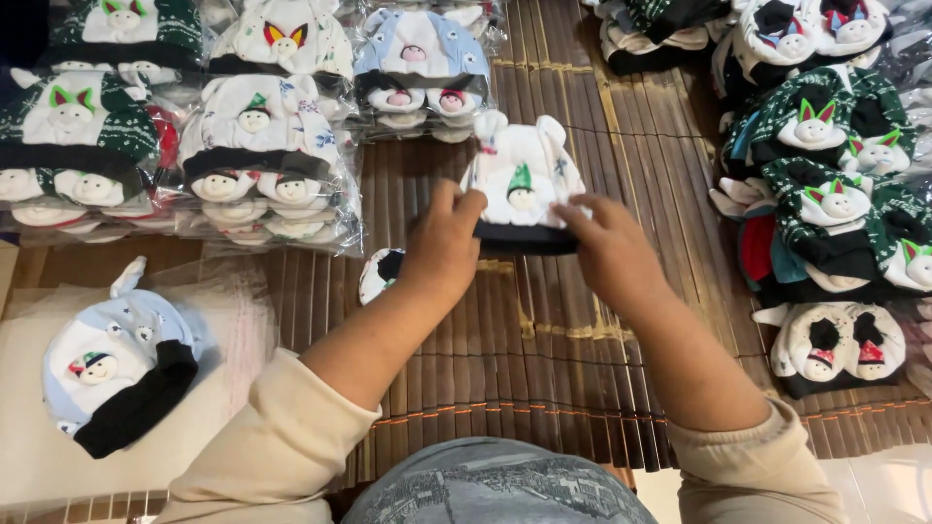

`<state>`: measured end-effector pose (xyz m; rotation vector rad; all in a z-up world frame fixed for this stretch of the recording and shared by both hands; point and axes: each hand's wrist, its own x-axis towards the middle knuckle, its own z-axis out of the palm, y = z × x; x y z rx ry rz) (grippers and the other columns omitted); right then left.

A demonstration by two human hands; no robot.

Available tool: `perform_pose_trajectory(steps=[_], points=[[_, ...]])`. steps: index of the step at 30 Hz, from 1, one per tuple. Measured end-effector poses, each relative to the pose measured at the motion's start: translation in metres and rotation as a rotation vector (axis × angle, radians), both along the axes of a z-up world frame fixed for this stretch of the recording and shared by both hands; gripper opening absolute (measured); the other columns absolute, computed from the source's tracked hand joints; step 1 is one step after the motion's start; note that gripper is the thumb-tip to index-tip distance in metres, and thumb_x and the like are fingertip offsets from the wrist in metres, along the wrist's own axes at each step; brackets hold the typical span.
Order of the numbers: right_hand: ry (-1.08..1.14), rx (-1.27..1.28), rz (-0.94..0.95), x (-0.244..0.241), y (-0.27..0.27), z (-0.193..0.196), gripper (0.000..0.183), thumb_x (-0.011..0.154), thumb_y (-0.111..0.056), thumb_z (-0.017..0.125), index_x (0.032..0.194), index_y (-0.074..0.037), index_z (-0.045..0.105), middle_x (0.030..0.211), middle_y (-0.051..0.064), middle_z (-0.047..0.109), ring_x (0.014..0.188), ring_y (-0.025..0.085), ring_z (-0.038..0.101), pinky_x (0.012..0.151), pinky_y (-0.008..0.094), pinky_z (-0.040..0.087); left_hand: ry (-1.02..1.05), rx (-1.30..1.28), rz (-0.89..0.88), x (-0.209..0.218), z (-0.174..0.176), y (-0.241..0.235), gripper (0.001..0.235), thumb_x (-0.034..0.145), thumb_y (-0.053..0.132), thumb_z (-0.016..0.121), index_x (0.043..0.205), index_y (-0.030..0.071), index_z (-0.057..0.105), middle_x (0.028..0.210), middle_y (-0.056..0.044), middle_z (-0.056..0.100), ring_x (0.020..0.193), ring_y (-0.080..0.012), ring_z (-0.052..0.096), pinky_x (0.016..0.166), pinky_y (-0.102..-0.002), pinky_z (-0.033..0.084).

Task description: Packaging baby hats and booties into individual plastic bags

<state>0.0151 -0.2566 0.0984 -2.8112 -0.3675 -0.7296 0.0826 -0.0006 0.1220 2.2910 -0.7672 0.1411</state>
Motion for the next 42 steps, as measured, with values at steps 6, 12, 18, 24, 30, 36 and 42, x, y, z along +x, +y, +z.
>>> perform_pose_trajectory(steps=[6,12,18,24,30,36,42], points=[[-0.026,-0.364,-0.14,-0.019,0.027,-0.083,0.048,0.08,-0.025,0.072,0.126,-0.035,0.064,0.133,0.003,0.061,0.127,0.029,0.058,0.096,0.046,0.05,-0.036,0.06,0.058,-0.027,-0.102,-0.002,0.044,0.077,-0.011,0.072,0.114,0.004,0.052,0.106,-0.014,0.043,0.093,-0.044,0.063,0.075,-0.043,0.059],[-0.299,-0.347,-0.045,-0.018,0.032,-0.068,0.023,0.092,-0.016,0.064,0.113,-0.025,0.07,0.11,0.007,0.066,0.105,0.028,0.066,0.089,0.042,0.048,-0.262,0.048,0.139,-0.029,-0.109,-0.005,0.047,0.072,-0.013,0.071,0.113,0.006,0.056,0.111,-0.015,0.045,0.093,-0.0388,0.063,0.068,-0.043,0.061],[-0.28,-0.319,0.005,-0.028,0.018,-0.059,0.024,0.091,-0.014,0.065,0.11,-0.023,0.075,0.108,0.003,0.066,0.099,0.025,0.062,0.084,0.039,0.046,-0.58,0.131,0.02,-0.02,-0.095,0.012,0.037,0.069,-0.009,0.074,0.097,0.012,0.063,0.097,-0.009,0.047,0.079,-0.0271,0.056,0.059,-0.035,0.047],[-0.042,-0.276,-0.039,-0.048,0.027,-0.072,0.03,0.087,-0.025,0.07,0.116,-0.024,0.075,0.115,0.002,0.068,0.107,0.025,0.063,0.083,0.039,0.048,-0.729,0.258,0.053,-0.033,-0.096,0.009,0.022,0.073,0.009,0.073,0.092,0.011,0.061,0.086,-0.01,0.05,0.074,-0.0277,0.049,0.067,-0.043,0.042],[-0.029,-0.232,-0.124,-0.069,0.019,-0.034,0.044,0.089,-0.03,0.069,0.132,-0.02,0.068,0.128,0.01,0.067,0.127,0.032,0.061,0.102,0.049,0.046,-0.798,0.189,-0.073,-0.037,-0.103,-0.009,0.046,0.076,0.003,0.07,0.121,0.006,0.058,0.124,-0.023,0.057,0.125,-0.0427,0.053,0.11,-0.066,0.037],[0.499,-0.23,-0.374,-0.095,-0.035,-0.049,0.089,0.073,-0.035,0.073,0.156,-0.026,0.042,0.163,0.015,0.036,0.155,0.037,0.03,0.117,0.06,0.035,-0.533,0.202,-0.216,-0.022,-0.13,-0.017,0.07,0.085,0.025,0.07,0.151,0.025,0.049,0.149,-0.018,0.052,0.139,-0.04,0.049,0.112,-0.061,0.038],[0.399,-0.103,-0.312,-0.109,-0.053,-0.071,0.068,0.084,-0.013,0.065,0.151,-0.018,0.053,0.16,0.019,0.044,0.146,0.04,0.045,0.104,0.055,0.051,-0.423,0.213,-0.175,-0.024,-0.125,-0.021,0.05,0.099,0.039,0.055,0.148,0.03,0.052,0.145,-0.015,0.057,0.133,-0.0371,0.056,0.109,-0.058,0.04]])
